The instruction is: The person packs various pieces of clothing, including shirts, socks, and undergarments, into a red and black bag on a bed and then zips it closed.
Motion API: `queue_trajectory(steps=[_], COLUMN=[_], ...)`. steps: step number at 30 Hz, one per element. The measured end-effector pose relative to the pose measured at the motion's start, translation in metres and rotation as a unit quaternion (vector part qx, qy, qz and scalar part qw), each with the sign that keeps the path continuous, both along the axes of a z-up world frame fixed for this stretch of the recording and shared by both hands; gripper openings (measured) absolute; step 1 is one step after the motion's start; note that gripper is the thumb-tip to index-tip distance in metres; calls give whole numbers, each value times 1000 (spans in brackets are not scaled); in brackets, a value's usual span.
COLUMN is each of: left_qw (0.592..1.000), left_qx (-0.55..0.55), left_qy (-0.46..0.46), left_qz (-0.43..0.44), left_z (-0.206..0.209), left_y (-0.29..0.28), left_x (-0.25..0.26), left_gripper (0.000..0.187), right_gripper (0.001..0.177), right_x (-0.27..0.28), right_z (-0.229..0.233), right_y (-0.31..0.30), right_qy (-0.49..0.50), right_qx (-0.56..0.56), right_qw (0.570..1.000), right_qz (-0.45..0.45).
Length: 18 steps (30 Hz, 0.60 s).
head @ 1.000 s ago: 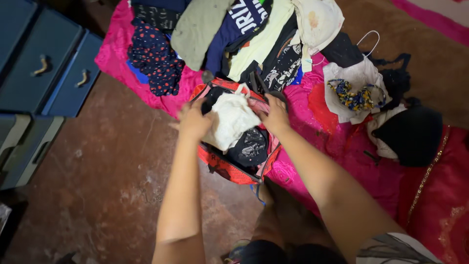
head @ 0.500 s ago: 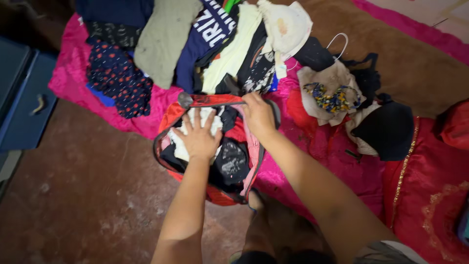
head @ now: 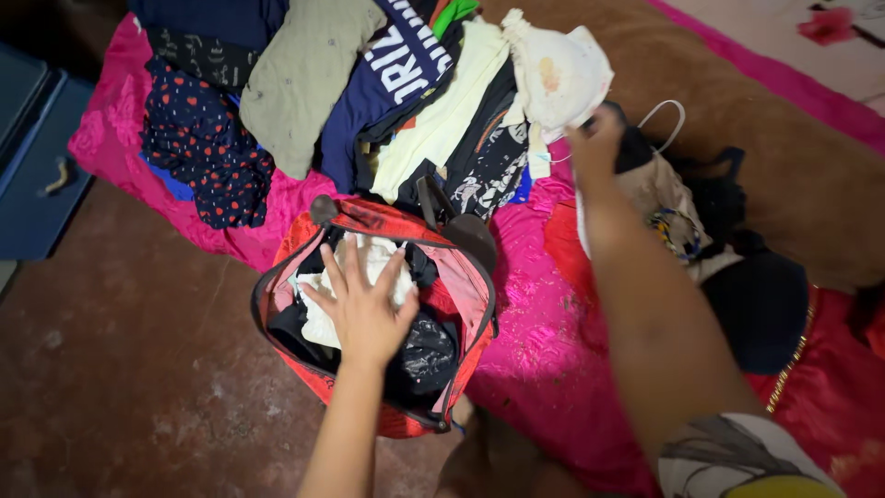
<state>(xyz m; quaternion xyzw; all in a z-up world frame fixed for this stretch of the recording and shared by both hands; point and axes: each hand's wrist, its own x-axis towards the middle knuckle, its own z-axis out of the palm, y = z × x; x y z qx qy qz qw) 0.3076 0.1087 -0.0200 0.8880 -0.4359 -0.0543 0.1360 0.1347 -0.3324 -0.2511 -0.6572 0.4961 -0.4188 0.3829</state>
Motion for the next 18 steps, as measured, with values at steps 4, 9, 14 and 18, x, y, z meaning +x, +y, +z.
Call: queue_trajectory(steps=[4, 9, 14, 18], left_qw=[990, 981, 977, 975], left_qx=[-140, -185, -180, -161], left_qy=[-17, 59, 115, 155], left_qz=[24, 30, 20, 6], left_z=[7, -3, 3, 17], left_y=[-1, -17, -39, -56], left_x=[-53, -118, -166, -191], left_gripper=[59, 47, 42, 40], right_gripper=[58, 58, 43, 18], right_x=[22, 23, -30, -132], right_z=[20, 82, 98, 125], right_y=[-47, -20, 1, 64], right_qy=[-267, -95, -273, -173], right_qx=[111, 372, 392, 277], right_qw=[957, 918, 874, 945], right_qz=[28, 101, 94, 14])
